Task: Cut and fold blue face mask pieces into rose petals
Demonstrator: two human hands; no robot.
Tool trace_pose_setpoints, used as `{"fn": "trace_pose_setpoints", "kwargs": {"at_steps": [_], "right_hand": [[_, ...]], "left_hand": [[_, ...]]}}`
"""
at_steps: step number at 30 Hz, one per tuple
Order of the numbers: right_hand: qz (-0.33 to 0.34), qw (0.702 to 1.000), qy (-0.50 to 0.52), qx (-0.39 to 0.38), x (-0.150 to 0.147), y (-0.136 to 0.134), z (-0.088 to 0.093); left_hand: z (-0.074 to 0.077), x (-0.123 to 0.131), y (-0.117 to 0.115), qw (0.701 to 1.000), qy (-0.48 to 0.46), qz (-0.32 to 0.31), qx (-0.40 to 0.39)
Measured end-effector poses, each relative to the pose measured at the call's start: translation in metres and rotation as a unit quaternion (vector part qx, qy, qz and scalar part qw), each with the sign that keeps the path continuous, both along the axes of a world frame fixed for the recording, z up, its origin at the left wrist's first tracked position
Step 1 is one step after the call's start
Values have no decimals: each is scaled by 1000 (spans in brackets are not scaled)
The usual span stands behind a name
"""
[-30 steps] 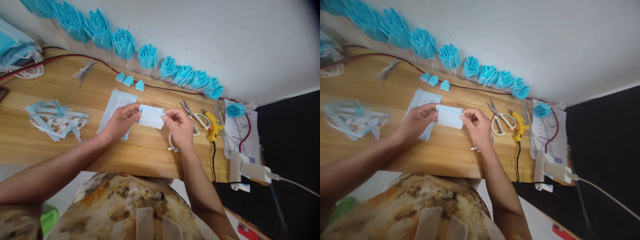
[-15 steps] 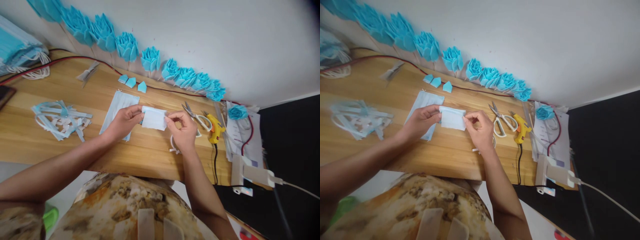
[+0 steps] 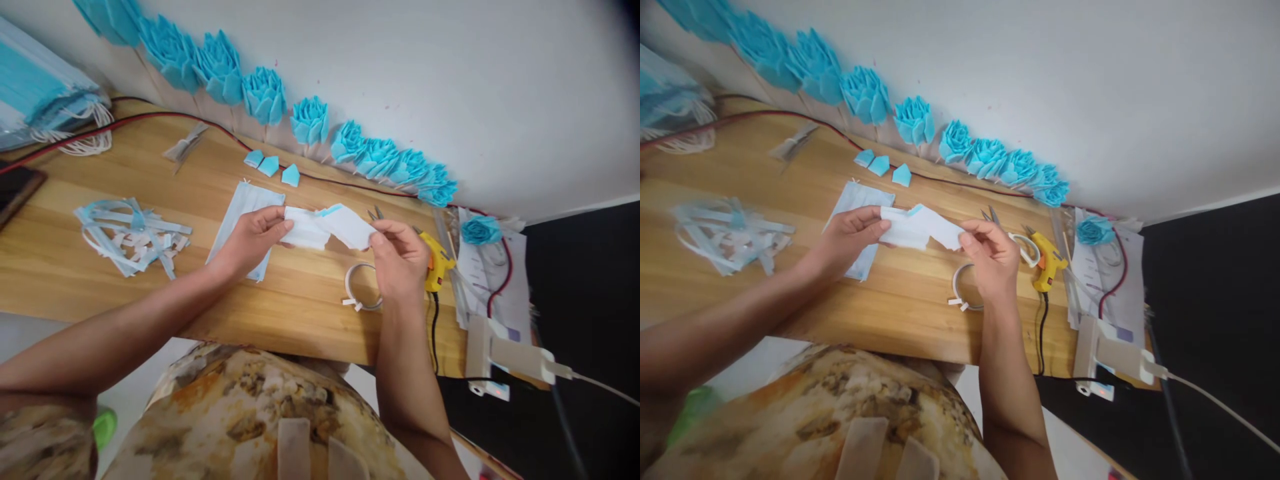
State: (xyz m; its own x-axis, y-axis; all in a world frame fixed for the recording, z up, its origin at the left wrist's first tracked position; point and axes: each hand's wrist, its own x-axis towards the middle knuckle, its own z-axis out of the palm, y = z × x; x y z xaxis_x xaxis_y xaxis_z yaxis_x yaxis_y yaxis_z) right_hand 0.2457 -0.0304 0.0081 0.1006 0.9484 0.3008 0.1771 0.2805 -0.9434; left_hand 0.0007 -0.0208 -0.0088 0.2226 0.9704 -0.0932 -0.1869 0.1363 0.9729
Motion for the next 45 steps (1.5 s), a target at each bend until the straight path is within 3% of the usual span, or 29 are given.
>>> {"fn": "trace_pose_setpoints", "kwargs": {"at_steps": [4,6,12,20,25,33,45], "right_hand": [[143,987,60,-34,-1,-5,7],[177,980,47,-70,-7,-8,9],[59,992,-51,-95,-27,-10,-3],[9,995,-89,-39,-26,-7,-11],[3,994,-107,-22,-25,-6,-14],[15,992,-119,-25,-27,-7,-14],[20,991,-133,-20,-25,-7,-13]], "left_hand": [[0,0,0,1000,7,0,-6],[1,1,-1,1000,8,1,-7],[8,2,-4,998,62,-10,-7],[7,3,-4,999,23,-29,-16],[5,2,-5,999,-12,-33,-14],[13,2,-6,999,44,-16,-16],[15,2,-5,998,55,-6,-15]]}}
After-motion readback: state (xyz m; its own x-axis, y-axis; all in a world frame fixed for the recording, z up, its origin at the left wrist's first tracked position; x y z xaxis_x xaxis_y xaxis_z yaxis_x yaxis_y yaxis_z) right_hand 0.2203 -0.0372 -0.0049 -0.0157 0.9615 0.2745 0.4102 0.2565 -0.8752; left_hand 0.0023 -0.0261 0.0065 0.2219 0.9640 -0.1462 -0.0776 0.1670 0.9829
